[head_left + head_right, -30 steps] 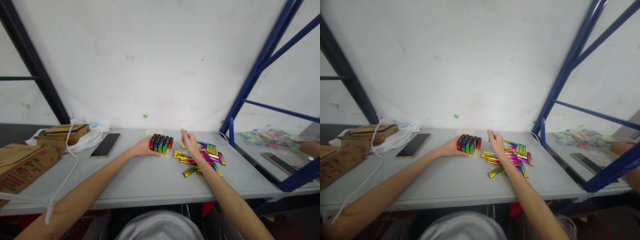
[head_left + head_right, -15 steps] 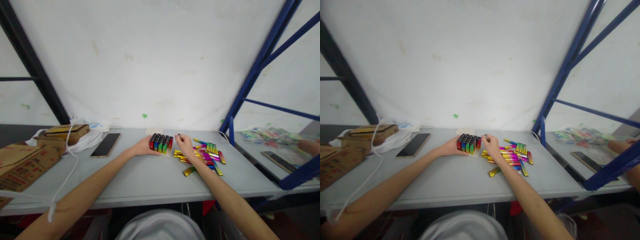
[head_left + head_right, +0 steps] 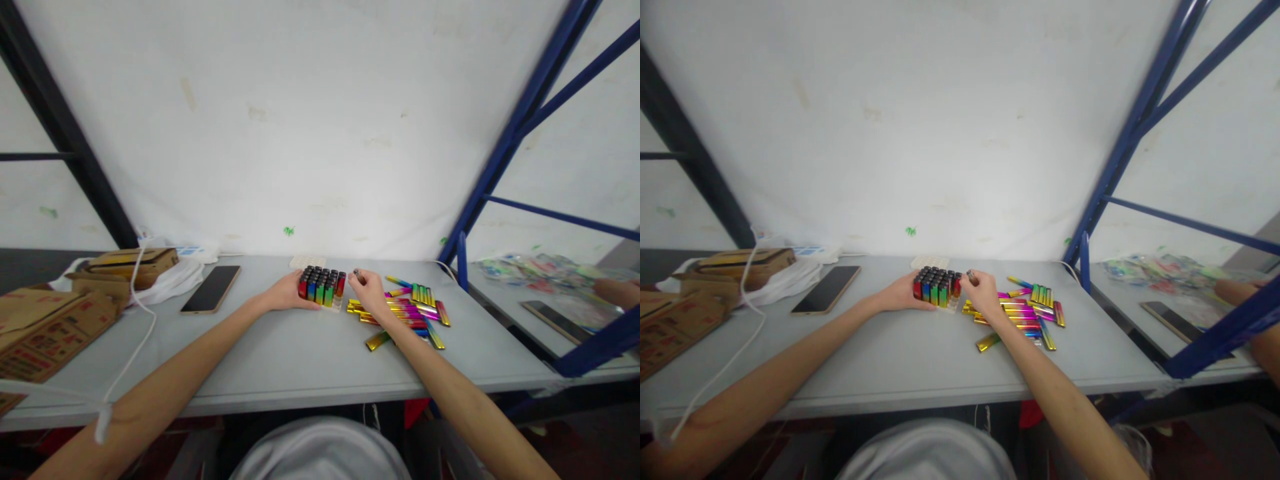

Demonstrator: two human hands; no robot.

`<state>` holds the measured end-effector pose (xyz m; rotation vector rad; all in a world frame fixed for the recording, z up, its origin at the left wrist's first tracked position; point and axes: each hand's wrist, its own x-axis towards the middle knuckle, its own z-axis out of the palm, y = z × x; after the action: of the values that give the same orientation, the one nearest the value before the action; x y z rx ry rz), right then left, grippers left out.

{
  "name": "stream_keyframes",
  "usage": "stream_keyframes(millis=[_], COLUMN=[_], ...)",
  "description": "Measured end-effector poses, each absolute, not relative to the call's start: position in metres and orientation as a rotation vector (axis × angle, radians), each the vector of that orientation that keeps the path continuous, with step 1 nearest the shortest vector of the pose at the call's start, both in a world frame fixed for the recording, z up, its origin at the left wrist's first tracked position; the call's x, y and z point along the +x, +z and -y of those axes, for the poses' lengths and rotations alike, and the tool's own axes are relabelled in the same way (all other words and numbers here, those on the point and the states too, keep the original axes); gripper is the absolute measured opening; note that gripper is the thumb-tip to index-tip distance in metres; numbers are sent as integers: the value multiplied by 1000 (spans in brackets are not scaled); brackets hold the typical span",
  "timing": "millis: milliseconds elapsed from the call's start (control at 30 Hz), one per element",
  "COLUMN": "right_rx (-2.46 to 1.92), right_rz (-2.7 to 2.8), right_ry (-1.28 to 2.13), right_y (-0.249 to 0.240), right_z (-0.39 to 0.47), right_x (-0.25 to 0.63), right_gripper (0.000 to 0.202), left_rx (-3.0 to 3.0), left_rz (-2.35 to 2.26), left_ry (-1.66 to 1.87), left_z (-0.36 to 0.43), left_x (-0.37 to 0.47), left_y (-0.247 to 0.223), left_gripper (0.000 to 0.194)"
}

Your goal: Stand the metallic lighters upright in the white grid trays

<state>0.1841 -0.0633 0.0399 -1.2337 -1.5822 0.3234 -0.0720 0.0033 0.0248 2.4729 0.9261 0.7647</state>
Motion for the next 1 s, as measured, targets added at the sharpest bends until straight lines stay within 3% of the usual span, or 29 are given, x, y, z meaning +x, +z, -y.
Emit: stream_keyframes(millis=[133,300,533,1000], right_rx=[-1194,-1141,-1046,-1089], right_rz=[1617,1792,1871,1945], right_ry=[273,283,47,264], right_y=[45,49,49,41], right_z=[68,76,75,68], right_x=[185,184,185,190], right_gripper=[47,36,38,32], left_rx=[2464,2467,2468,2430], left_rz=[-922,-883,-858,-925], left_ry=[765,789,790,778], left_z=[-5,-5,-4,-4], left_x=[-73,-72,-71,-73], left_y=[22,23,25,22], left_gripper=[83,77,74,82])
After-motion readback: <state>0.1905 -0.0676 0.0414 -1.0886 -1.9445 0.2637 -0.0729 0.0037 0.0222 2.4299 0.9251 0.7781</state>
